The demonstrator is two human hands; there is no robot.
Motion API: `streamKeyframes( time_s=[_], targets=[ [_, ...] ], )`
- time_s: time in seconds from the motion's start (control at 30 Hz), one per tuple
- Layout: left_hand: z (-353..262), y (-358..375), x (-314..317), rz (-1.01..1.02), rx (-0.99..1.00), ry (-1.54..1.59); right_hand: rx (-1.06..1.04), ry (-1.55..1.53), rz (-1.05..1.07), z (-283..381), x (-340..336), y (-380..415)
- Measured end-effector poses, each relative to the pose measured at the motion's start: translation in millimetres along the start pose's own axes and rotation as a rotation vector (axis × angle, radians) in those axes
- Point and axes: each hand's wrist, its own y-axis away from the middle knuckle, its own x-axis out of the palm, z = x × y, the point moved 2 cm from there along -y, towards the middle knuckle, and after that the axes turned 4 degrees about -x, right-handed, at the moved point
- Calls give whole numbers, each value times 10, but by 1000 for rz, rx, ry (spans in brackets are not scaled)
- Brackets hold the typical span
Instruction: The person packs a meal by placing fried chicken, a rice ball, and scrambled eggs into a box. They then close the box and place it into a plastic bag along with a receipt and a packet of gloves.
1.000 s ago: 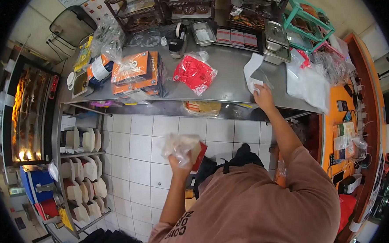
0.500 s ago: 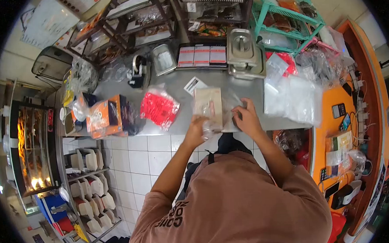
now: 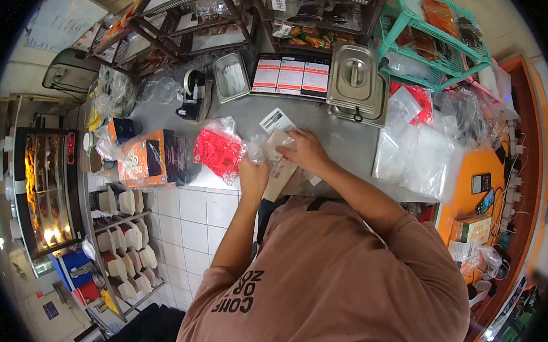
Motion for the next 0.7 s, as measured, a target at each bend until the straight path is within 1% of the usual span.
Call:
streamKeyframes(
  time_s=[0.03,0.13,0.17,0.23,0.27,0.33,0.37,0.4,0.43,0.47,0.5,0.53,0.57,0.6,0.63,0.67,0.7],
  targets=[
    [-107,-60,-47,-22,-30,58,34,-17,-40,18,7,-16],
    [-156,-240,-57,-197,91,-57,102,-78,-171,140,-79,71],
    [-293,-309,-122,-237,205,-46,70,-61,-253,290,-163,144],
    [-663,-477,-395,-317,429,-27,92,-299,-222,723,-474,255],
    [-645,-553,-485,-321,428,-22,105,-422,-204,895,-543,326],
    [-580,-707,-667,-328,425,-7,-20,-561,-71,1101,-516,544],
    [-629,-792,-759,-261,335,94,-85,-628,-6,1129,-515,599],
    [-719,-859,-867,-195,242,194,-116,-672,186,1061,-502,626],
    [-862,-842,-982,11,212,156,-147,-717,381,917,-491,679],
    [-1003,-813,-1100,214,182,106,-55,-766,443,656,-474,725],
    [-857,-872,-1031,427,327,131,41,-810,499,399,-459,777],
    [-772,-930,-1013,636,479,153,199,-835,343,336,-483,602],
    [-840,-884,-930,1000,475,93,345,-866,172,273,-511,432],
    [-965,-764,-763,1365,464,32,432,-878,-69,496,-648,136],
    [-892,-442,-582,1251,601,48,420,-847,141,607,-632,-141],
    [-998,-187,-451,1522,647,-53,411,-807,347,683,-614,-385],
    [-1246,21,-428,1688,796,-286,401,-761,550,759,-547,-524]
  ],
)
